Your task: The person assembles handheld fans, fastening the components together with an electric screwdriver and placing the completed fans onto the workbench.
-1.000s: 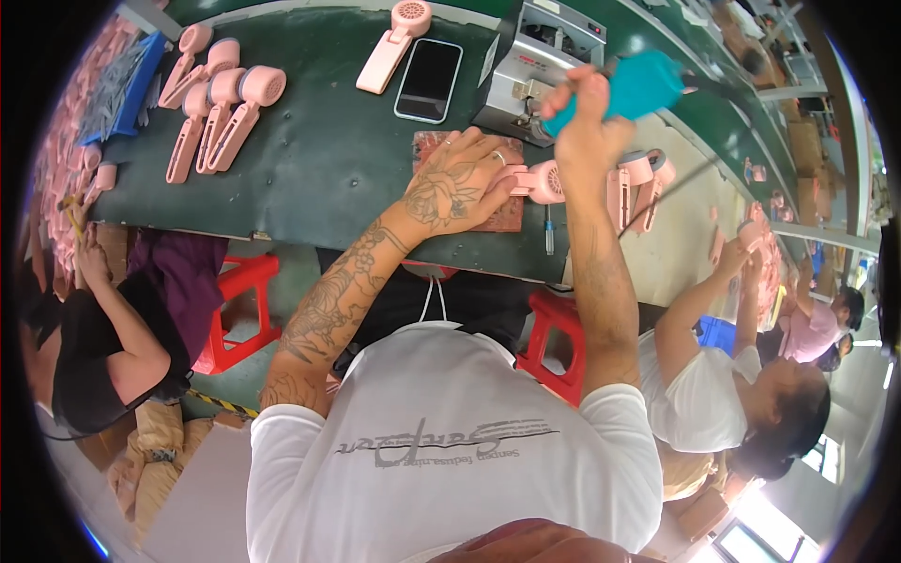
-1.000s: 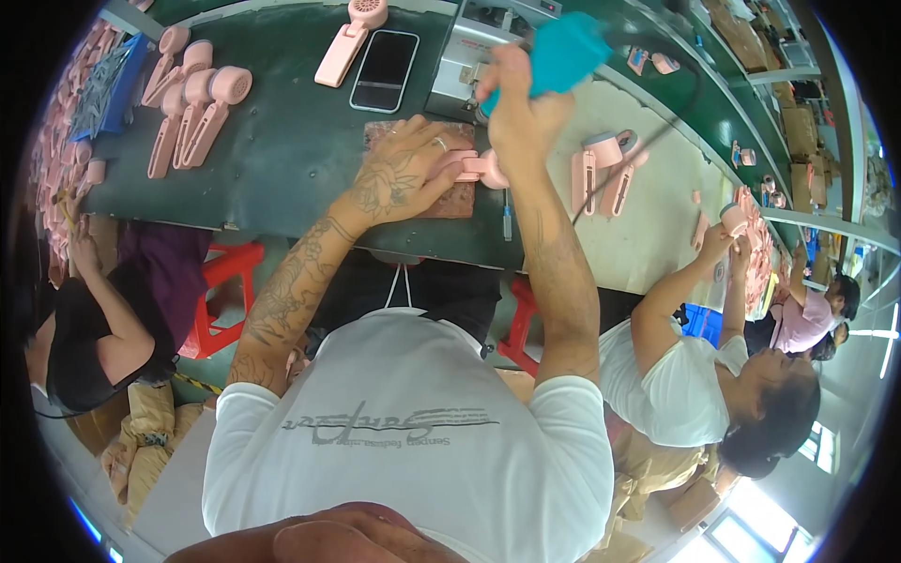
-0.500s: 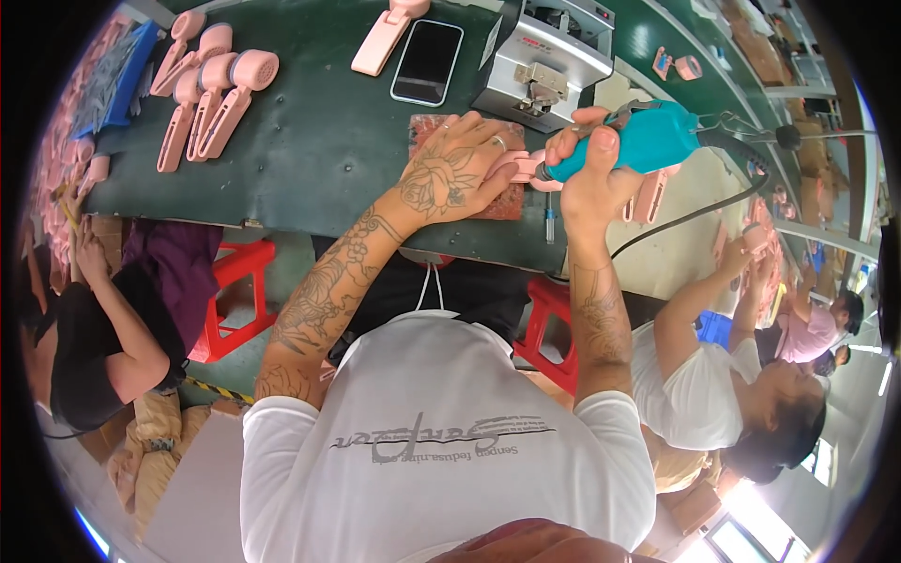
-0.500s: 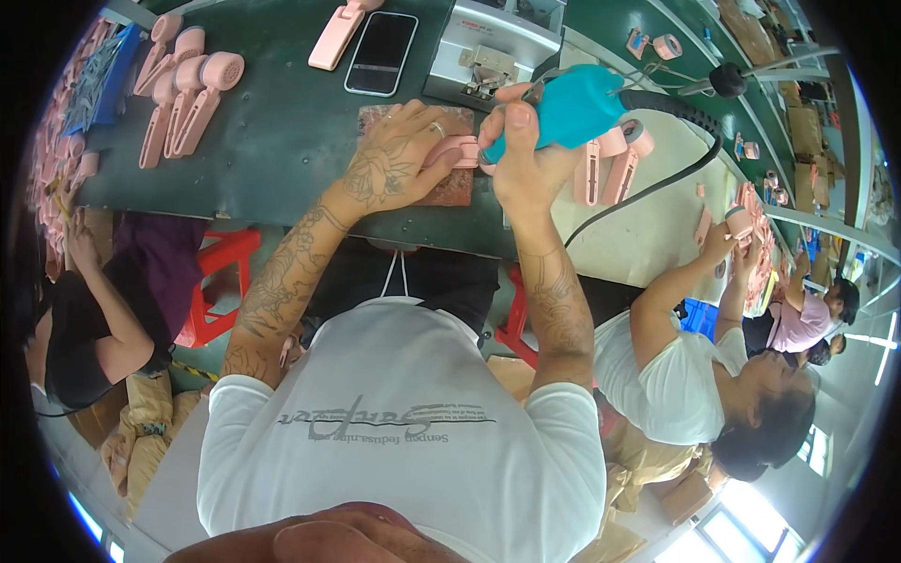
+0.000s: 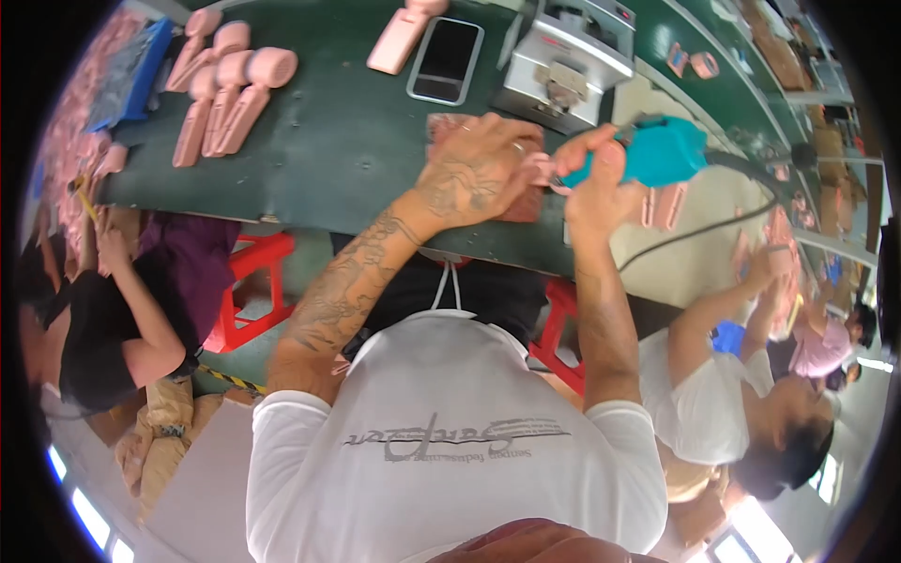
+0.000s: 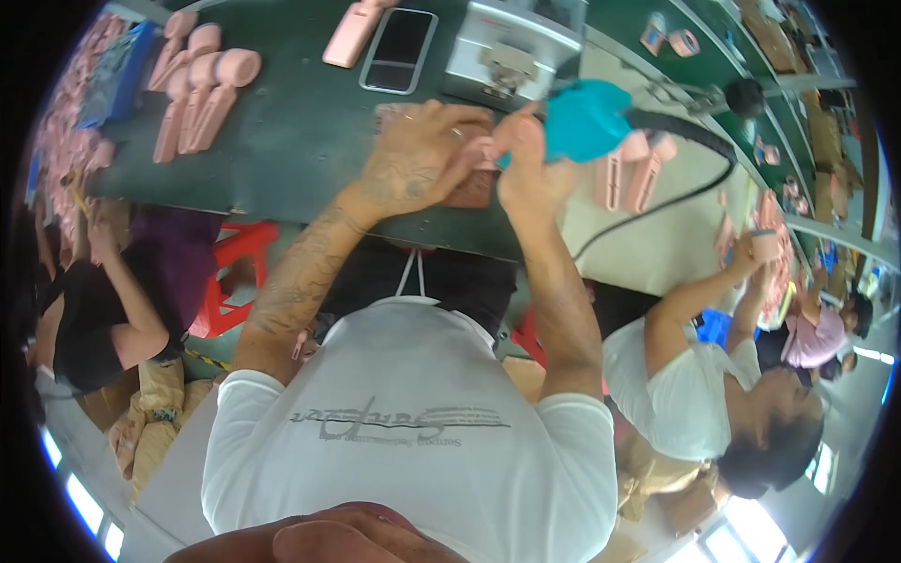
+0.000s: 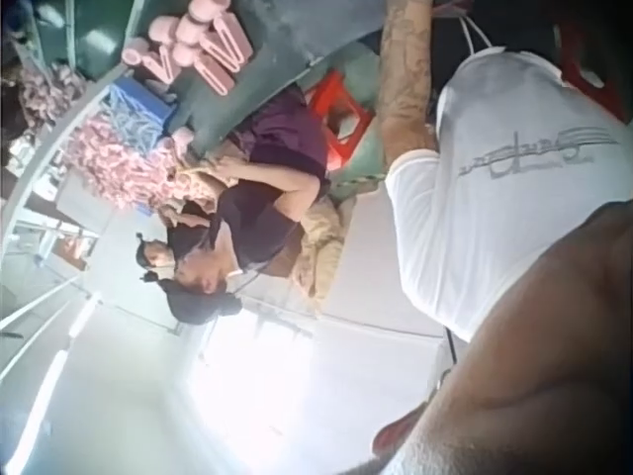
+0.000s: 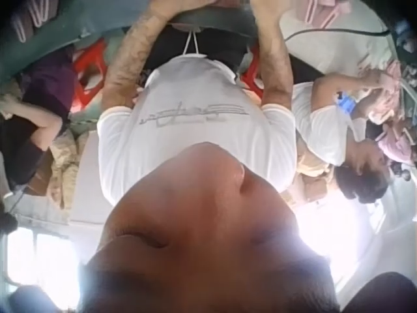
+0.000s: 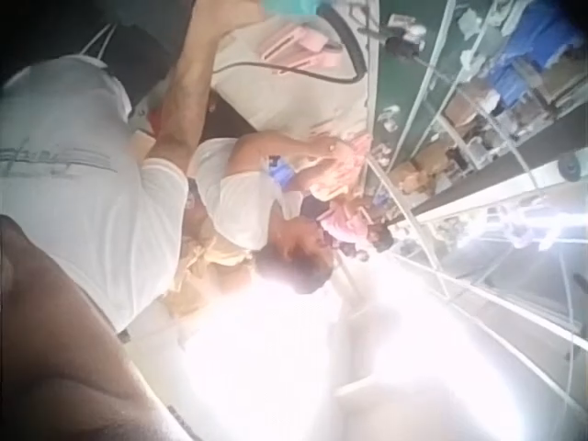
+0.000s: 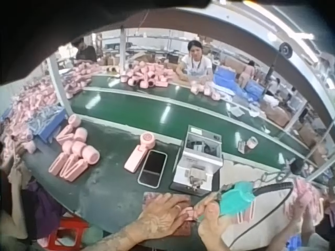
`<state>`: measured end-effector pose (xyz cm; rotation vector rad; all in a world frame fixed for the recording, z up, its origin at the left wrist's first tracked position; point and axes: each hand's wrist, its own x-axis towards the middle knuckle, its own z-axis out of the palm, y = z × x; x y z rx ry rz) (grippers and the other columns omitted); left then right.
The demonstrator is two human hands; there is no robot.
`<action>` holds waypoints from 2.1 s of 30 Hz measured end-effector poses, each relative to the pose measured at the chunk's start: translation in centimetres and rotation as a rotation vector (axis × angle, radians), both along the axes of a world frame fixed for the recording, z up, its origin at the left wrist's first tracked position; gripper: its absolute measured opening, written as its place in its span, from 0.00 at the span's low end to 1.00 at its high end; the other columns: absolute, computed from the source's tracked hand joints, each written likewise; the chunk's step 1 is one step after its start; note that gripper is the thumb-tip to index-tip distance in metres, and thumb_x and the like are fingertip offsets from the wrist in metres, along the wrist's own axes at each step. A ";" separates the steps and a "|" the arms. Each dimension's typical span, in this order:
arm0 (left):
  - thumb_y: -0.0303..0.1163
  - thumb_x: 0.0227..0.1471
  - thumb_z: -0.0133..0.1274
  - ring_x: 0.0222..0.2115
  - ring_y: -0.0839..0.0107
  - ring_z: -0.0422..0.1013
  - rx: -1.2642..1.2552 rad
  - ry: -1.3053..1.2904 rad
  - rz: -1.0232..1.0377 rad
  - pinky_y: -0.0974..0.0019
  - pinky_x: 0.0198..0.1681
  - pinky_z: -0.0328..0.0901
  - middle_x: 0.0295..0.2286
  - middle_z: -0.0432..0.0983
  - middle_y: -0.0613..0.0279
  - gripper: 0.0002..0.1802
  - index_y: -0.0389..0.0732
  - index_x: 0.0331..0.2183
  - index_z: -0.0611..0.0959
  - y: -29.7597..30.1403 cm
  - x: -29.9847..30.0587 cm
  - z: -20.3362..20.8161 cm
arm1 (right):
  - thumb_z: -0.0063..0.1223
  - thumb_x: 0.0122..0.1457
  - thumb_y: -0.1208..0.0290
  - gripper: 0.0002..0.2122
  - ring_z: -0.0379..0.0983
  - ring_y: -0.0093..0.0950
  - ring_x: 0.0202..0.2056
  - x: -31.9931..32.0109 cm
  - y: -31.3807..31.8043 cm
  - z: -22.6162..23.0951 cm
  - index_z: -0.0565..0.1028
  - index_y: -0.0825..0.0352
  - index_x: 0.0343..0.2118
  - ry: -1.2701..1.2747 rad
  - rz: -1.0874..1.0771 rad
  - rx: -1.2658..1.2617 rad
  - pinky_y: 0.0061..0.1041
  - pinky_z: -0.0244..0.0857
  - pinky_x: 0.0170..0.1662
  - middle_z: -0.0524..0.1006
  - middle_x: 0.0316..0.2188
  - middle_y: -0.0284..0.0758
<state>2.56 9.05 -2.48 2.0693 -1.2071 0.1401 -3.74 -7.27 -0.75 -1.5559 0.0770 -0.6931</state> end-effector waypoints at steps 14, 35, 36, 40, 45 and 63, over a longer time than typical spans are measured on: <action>0.33 0.61 0.55 0.42 0.54 0.76 0.016 -0.312 0.651 0.54 0.45 0.70 0.40 0.82 0.57 0.08 0.48 0.40 0.87 15.9 4.4 -0.9 | 0.42 0.65 0.32 0.32 0.61 0.24 0.19 -10.3 -0.7 3.0 0.72 0.65 0.42 -0.165 -0.121 0.242 0.25 0.54 0.23 0.65 0.18 0.30; 0.67 0.51 0.54 0.47 0.43 0.74 0.314 0.424 -0.006 0.46 0.49 0.68 0.45 0.77 0.36 0.41 0.34 0.44 0.79 -21.9 -1.9 -0.9 | 0.62 0.60 0.42 0.32 0.71 0.27 0.23 -15.5 -0.2 2.6 0.71 0.74 0.43 -0.042 -0.138 0.235 0.26 0.65 0.27 0.74 0.23 0.35; 0.67 0.49 0.54 0.47 0.41 0.73 0.307 0.475 -0.013 0.44 0.51 0.67 0.45 0.76 0.35 0.41 0.35 0.43 0.79 -22.2 -1.8 -1.6 | 0.62 0.60 0.42 0.32 0.71 0.27 0.23 -15.7 -0.2 2.5 0.72 0.75 0.43 -0.030 -0.158 0.221 0.26 0.65 0.27 0.74 0.23 0.35; 0.60 0.52 0.54 0.46 0.44 0.74 0.145 0.429 0.064 0.45 0.50 0.67 0.42 0.78 0.41 0.33 0.37 0.42 0.80 -19.6 -2.8 -2.2 | 0.60 0.61 0.42 0.32 0.73 0.27 0.27 -16.1 -1.1 2.2 0.72 0.75 0.45 -0.003 -0.162 0.192 0.26 0.66 0.31 0.74 0.25 0.35; 0.36 0.52 0.61 0.36 0.46 0.76 -0.253 0.108 -0.023 0.49 0.38 0.72 0.34 0.78 0.51 0.14 0.37 0.36 0.81 -11.3 -3.6 -0.5 | 0.55 0.64 0.44 0.31 0.75 0.29 0.33 -14.5 -2.2 2.8 0.71 0.76 0.49 0.093 -0.123 0.170 0.29 0.68 0.37 0.75 0.29 0.36; 0.47 0.57 0.60 0.52 0.52 0.71 -0.006 0.056 -0.025 0.52 0.57 0.65 0.49 0.76 0.56 0.21 0.41 0.45 0.85 0.1 -0.5 -0.8 | 0.55 0.70 0.59 0.16 0.72 0.21 0.22 6.3 -1.5 5.4 0.75 0.72 0.38 -0.176 -0.059 0.019 0.21 0.63 0.27 0.74 0.20 0.30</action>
